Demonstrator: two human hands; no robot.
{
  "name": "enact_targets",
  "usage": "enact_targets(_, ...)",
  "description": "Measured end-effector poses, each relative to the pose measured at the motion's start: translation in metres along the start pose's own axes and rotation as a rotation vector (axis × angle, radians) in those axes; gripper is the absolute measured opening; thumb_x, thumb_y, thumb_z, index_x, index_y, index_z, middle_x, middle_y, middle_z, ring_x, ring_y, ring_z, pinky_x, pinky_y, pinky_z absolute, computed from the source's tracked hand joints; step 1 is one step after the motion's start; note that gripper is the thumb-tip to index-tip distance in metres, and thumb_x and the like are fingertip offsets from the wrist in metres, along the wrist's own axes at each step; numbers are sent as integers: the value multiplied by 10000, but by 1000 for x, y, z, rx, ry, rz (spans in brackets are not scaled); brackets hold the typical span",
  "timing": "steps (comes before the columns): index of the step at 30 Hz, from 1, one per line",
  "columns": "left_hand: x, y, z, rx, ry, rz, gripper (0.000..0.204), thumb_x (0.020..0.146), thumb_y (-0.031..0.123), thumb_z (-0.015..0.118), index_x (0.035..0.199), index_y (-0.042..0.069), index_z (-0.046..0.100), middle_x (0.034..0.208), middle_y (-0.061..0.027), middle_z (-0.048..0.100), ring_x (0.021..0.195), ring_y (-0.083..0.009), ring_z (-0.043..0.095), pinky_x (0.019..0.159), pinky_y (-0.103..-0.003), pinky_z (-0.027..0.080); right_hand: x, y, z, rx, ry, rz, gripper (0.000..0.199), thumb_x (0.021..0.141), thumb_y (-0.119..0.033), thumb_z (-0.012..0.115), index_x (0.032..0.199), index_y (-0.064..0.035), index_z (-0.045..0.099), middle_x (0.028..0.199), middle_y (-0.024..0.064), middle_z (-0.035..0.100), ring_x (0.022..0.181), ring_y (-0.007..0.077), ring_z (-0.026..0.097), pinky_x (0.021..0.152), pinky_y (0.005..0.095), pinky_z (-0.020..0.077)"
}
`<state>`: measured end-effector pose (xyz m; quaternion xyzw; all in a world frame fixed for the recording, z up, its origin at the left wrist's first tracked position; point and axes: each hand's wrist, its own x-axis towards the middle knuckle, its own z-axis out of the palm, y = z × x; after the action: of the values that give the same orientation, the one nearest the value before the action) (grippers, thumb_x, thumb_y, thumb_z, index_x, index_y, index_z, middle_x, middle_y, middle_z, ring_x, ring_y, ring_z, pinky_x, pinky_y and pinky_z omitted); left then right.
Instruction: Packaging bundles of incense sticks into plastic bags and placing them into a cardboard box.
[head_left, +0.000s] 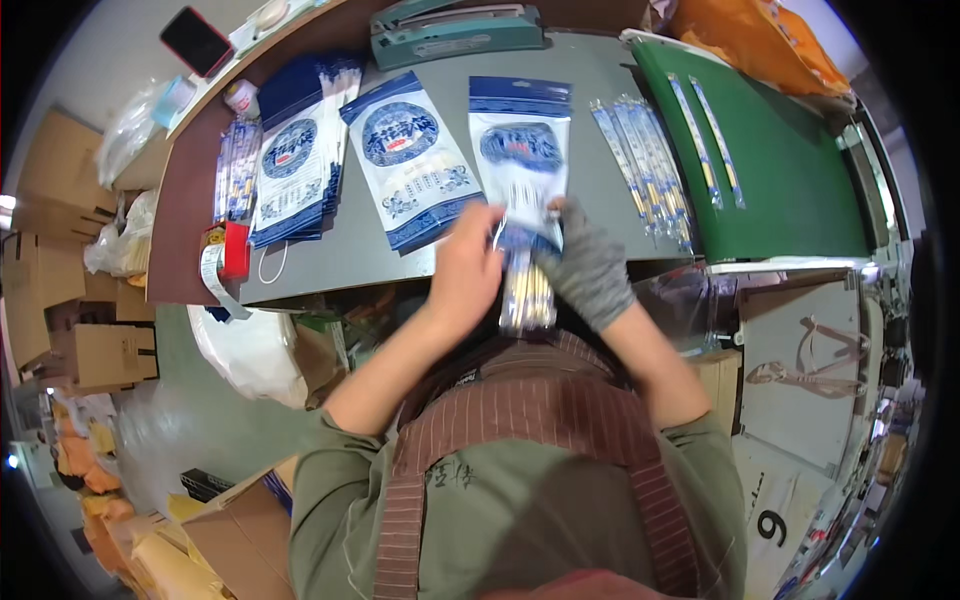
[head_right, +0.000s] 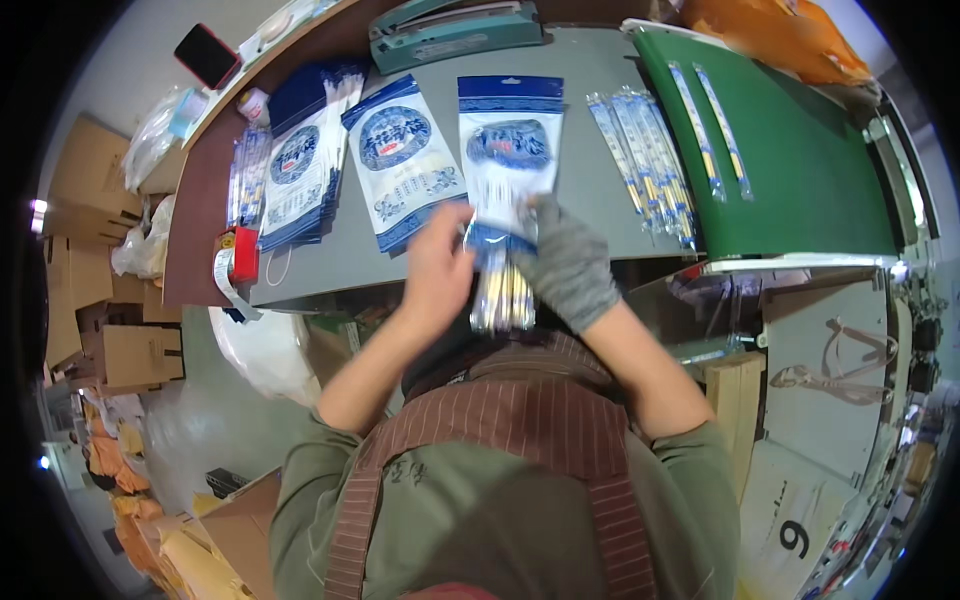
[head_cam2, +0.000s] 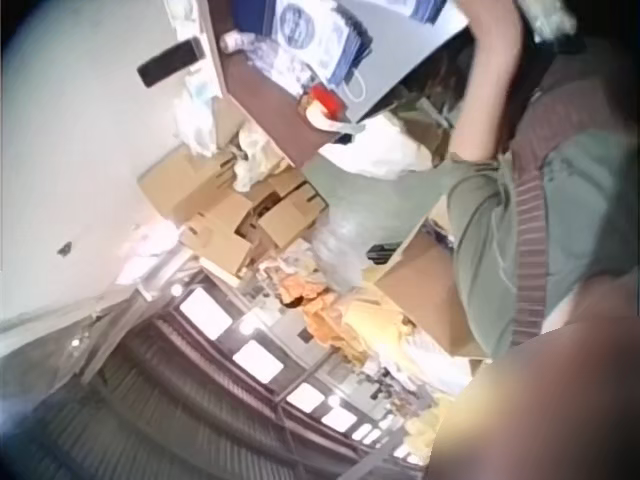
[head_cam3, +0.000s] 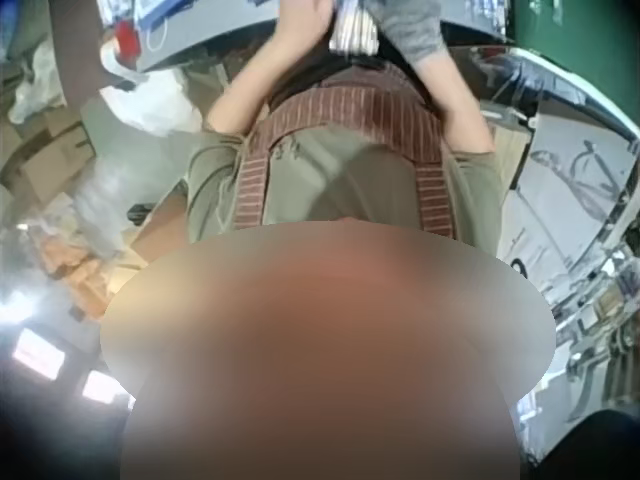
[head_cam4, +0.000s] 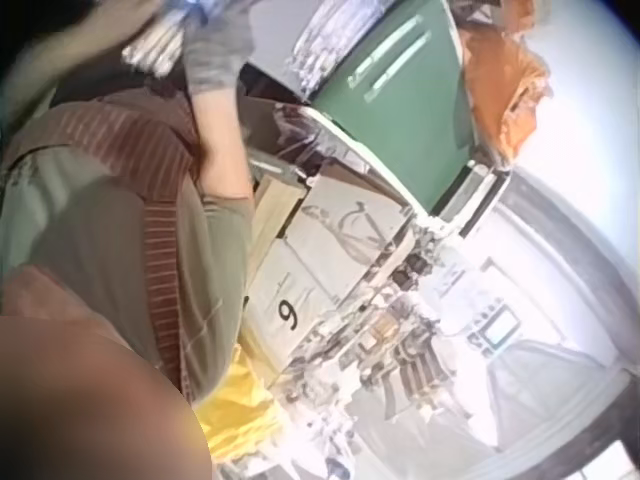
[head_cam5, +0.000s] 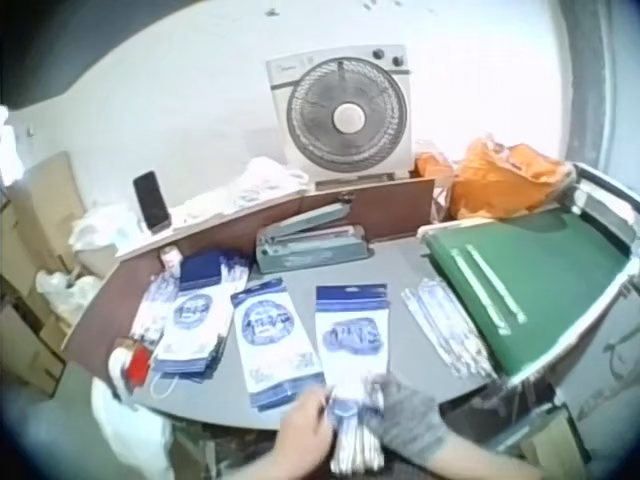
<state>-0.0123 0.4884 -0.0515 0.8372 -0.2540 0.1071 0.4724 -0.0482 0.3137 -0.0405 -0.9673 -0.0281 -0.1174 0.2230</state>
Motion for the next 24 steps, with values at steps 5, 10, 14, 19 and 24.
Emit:
enact_targets(5, 90, 68, -83, -343, -90, -74, 291, 785, -71, 589, 1066, 3, 579, 847, -22, 569, 748, -78, 569, 672, -230, 480, 67, -20, -106, 48, 50, -193, 309, 796, -308, 681, 1008, -85, 656, 797, 132, 656, 746, 315, 632, 702, 394, 495)
enact_targets(10, 119, 121, -144, -141, -113, 214, 275, 828, -87, 562, 1092, -27, 613, 841, -13, 562, 754, -41, 555, 682, -171, 472, 87, -58, -208, 325, -134, -212, 177, 865, -167, 654, 1004, -65, 695, 736, 118, 652, 634, 199, 637, 589, 301, 514)
enact_targets(14, 167, 131, -172, 140, -354, -88, 230, 830, -65, 553, 1046, -29, 624, 819, -68, 621, 716, -109, 596, 651, -246, 494, 150, -83, -210, 55, -351, -84, 171, 863, -130, 667, 1010, -43, 688, 702, 59, 645, 567, 127, 605, 528, 249, 505)
enact_targets(19, 208, 117, -214, -284, -255, 576, 189, 824, 27, 563, 980, -13, 661, 687, -76, 643, 607, -137, 625, 577, -257, 499, 193, -83, -202, 235, 170, -617, 117, 894, -42, 605, 946, -41, 710, 668, 51, 676, 553, 65, 587, 466, 184, 458)
enact_targets(24, 154, 70, -184, 522, -198, 602, 499, 756, -146, 495, 1186, 76, 616, 1192, -115, 620, 1114, -268, 588, 948, -348, 486, 163, -63, -125, 272, 25, -466, 338, 855, 45, 581, 1151, -93, 672, 755, 31, 654, 687, 79, 593, 650, 228, 507)
